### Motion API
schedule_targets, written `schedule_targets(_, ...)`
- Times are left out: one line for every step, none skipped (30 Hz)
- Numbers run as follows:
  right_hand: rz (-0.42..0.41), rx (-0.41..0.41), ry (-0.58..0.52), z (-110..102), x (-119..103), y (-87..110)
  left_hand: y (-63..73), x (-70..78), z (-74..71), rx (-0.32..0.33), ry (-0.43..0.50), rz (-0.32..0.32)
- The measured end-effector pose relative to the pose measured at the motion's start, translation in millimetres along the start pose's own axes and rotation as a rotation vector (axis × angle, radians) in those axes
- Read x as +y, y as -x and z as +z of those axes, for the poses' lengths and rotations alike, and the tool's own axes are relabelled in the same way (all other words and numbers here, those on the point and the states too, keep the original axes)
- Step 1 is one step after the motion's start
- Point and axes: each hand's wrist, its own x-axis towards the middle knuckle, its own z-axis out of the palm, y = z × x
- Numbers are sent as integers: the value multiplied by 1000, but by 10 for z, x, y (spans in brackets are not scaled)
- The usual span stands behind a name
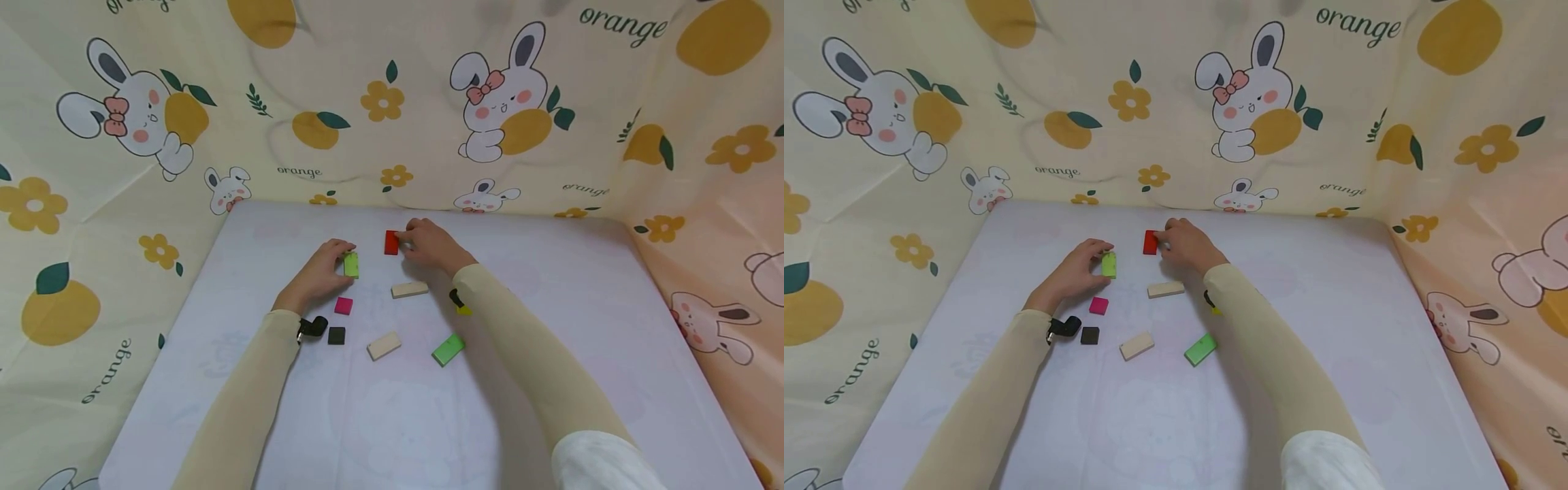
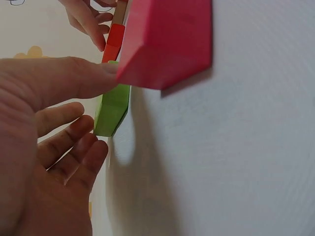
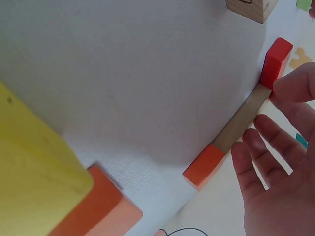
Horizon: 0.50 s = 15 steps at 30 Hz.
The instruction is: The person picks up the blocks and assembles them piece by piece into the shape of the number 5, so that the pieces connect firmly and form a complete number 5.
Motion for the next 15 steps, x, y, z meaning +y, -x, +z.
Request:
schedule_targets(2, 1, 0, 2, 5, 0, -1, -1, 0, 4, 0, 2)
schedule_targets(3, 1, -1, 1, 7, 0, -2, -1, -1, 7, -1, 4)
schedule_targets(3, 2, -1, 1, 11, 1, -3, -2, -1, 9, -1, 8)
schedule_targets(2, 2, -5, -2, 10, 1, -6, -4, 0, 10, -2, 10)
schedule_targets(0, 1, -8, -4, 11, 2, -6, -4, 0, 10, -3, 11)
schedule_targets(-2, 0, -9, -6, 11, 3, -5, -1, 0, 10, -3, 12)
schedule_targets(-3, -3, -11, -8, 10, 4, -3, 3, 0, 9, -3, 12)
schedule_targets(-5, -7, -9, -9, 9, 4, -1, 8, 0, 9, -2, 11)
schedule_targets(-5, -10, -9, -10, 7, 5, 1, 13, 1, 9, 0, 9)
schedule_targets(-4, -12, -8, -12, 5, 5, 4, 21, 1, 8, 3, 6)
schedule_targets(-3, -15, -8, -13, 3, 6, 6, 29, 1, 8, 5, 4)
schedule_targets(-1, -16, -7, -14, 1, 7, 6, 36, 1, 7, 6, 1)
schedule_targets(2, -17, -6, -17, -3, 10, 4, 38, 2, 7, 5, 0)
schedule_targets(4, -17, -4, -22, -7, 12, 2, 40, 3, 7, 4, 1)
schedule_targets(7, -16, -3, -26, -11, 16, 0, 41, 3, 7, 2, 2)
